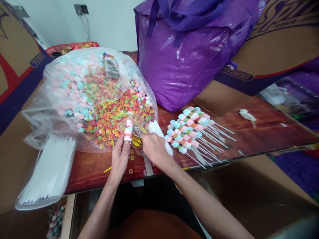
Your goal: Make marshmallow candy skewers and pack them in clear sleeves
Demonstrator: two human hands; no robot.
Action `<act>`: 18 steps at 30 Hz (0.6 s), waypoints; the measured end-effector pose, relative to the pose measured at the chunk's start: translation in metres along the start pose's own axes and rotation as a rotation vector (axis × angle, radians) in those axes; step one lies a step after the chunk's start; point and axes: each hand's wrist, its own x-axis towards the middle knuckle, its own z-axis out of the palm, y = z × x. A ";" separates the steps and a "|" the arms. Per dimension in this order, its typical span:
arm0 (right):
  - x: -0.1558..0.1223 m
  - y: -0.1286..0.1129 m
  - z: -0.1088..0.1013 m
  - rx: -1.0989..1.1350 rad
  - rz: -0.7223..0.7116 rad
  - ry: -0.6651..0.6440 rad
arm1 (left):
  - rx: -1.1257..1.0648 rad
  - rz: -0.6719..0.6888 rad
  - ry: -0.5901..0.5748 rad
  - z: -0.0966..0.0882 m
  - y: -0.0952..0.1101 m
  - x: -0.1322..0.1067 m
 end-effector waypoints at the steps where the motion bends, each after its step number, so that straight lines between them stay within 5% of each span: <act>1: 0.000 0.002 -0.001 0.017 0.015 -0.002 | 0.001 0.009 -0.001 0.000 0.000 0.001; 7: -0.009 0.015 -0.006 0.175 0.052 0.122 | 0.101 0.086 0.033 -0.010 0.007 0.000; 13: -0.023 0.036 -0.016 0.427 -0.015 0.364 | 0.403 0.144 0.055 -0.039 0.009 -0.007; 18: -0.006 0.039 -0.011 0.223 0.112 0.478 | 0.445 0.075 0.090 -0.064 0.004 -0.018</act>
